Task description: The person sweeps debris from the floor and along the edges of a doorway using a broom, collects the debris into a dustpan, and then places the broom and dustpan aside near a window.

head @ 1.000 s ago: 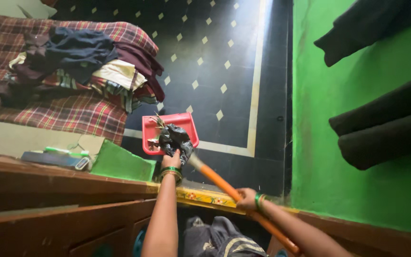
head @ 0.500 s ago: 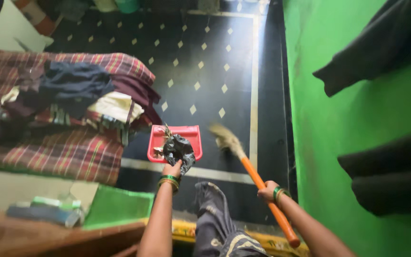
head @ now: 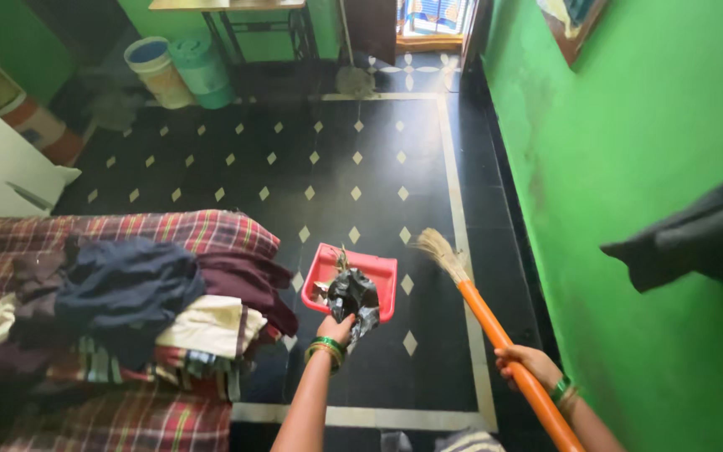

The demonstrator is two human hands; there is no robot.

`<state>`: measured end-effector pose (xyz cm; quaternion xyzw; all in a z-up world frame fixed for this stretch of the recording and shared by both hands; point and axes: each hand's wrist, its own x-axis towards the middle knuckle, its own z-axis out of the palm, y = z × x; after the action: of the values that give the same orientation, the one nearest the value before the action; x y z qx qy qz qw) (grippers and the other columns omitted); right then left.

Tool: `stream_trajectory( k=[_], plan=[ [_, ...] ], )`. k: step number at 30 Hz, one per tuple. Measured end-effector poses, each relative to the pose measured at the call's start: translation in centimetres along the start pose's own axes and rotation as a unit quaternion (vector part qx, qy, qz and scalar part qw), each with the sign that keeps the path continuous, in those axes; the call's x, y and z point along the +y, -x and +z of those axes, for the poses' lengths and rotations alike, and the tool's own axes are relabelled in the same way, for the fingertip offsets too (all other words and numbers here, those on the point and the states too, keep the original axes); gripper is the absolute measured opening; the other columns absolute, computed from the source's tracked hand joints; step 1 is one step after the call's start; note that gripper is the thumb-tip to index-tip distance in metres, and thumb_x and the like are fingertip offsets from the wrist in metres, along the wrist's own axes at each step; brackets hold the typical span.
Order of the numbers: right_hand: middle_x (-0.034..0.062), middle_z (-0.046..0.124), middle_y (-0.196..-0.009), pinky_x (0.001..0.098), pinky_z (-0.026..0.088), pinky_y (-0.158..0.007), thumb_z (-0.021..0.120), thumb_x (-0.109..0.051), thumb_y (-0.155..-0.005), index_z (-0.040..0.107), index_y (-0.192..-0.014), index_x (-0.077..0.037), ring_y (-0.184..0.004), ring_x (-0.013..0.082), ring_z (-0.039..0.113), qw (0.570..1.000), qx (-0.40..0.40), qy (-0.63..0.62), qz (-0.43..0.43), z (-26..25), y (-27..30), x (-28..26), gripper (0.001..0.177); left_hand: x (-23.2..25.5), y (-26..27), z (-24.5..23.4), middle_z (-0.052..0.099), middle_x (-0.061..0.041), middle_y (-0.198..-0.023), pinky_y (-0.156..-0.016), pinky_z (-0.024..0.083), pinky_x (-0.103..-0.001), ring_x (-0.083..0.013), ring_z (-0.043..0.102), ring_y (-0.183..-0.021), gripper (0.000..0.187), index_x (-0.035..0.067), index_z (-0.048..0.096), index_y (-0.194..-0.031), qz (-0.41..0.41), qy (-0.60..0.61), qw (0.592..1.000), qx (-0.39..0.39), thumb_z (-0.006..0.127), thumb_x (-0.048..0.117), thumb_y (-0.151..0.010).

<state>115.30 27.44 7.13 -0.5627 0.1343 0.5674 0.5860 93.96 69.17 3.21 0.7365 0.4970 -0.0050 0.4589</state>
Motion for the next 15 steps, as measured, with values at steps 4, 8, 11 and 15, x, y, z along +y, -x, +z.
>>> stream_trajectory(
  k=[4, 8, 11, 15],
  plan=[
    [0.0080, 0.063, -0.073, 0.0338, 0.048, -0.046, 0.073, -0.018, -0.085, 0.062, -0.092, -0.002, -0.053, 0.0176, 0.059, 0.997, 0.069, 0.017, -0.009, 1.8, -2.8, -4.1, 0.021, 4.8, -7.1, -0.6, 0.077, -0.024, -0.093, -0.076, 0.060, -0.049, -0.0396, 0.079, -0.084, 0.053, -0.001, 0.072, -0.106, -0.047, 0.097, 0.994, -0.017, 0.071, 0.046, -0.082],
    [0.0088, 0.065, -0.072, 0.0346, 0.051, -0.047, 0.072, -0.017, -0.085, 0.063, -0.093, -0.001, -0.053, 0.0181, 0.060, 0.994, 0.064, 0.080, -0.028, 3.2, -7.7, -11.8, 0.020, 8.8, -15.7, 0.2, 0.076, -0.023, -0.095, -0.083, 0.058, -0.043, -0.0348, 0.076, -0.091, 0.058, -0.002, 0.074, -0.106, 0.015, 0.039, 0.999, -0.004, 0.076, 0.051, -0.081],
    [0.0079, 0.065, -0.071, 0.0329, 0.050, -0.045, 0.072, -0.018, -0.084, 0.065, -0.092, -0.001, -0.051, 0.0168, 0.059, 0.993, 0.023, 0.106, -0.038, 3.7, -13.0, -18.4, 0.020, 12.6, -22.2, 1.3, 0.077, -0.023, -0.095, -0.085, 0.057, -0.044, -0.0350, 0.076, -0.093, 0.057, -0.002, 0.076, -0.102, 0.020, 0.057, 0.998, 0.013, 0.078, 0.049, -0.079],
    [0.0140, 0.068, -0.072, 0.0326, 0.056, -0.051, 0.076, -0.011, -0.085, 0.067, -0.093, 0.003, -0.053, 0.0211, 0.065, 0.989, 0.001, 0.121, -0.080, 6.4, -19.3, -28.2, 0.019, 19.7, -30.8, 0.3, 0.076, -0.020, -0.099, -0.085, 0.055, -0.043, -0.0349, 0.074, -0.096, 0.054, 0.004, 0.074, -0.108, 0.080, 0.112, 0.990, 0.034, 0.077, 0.047, -0.076]
  ],
)
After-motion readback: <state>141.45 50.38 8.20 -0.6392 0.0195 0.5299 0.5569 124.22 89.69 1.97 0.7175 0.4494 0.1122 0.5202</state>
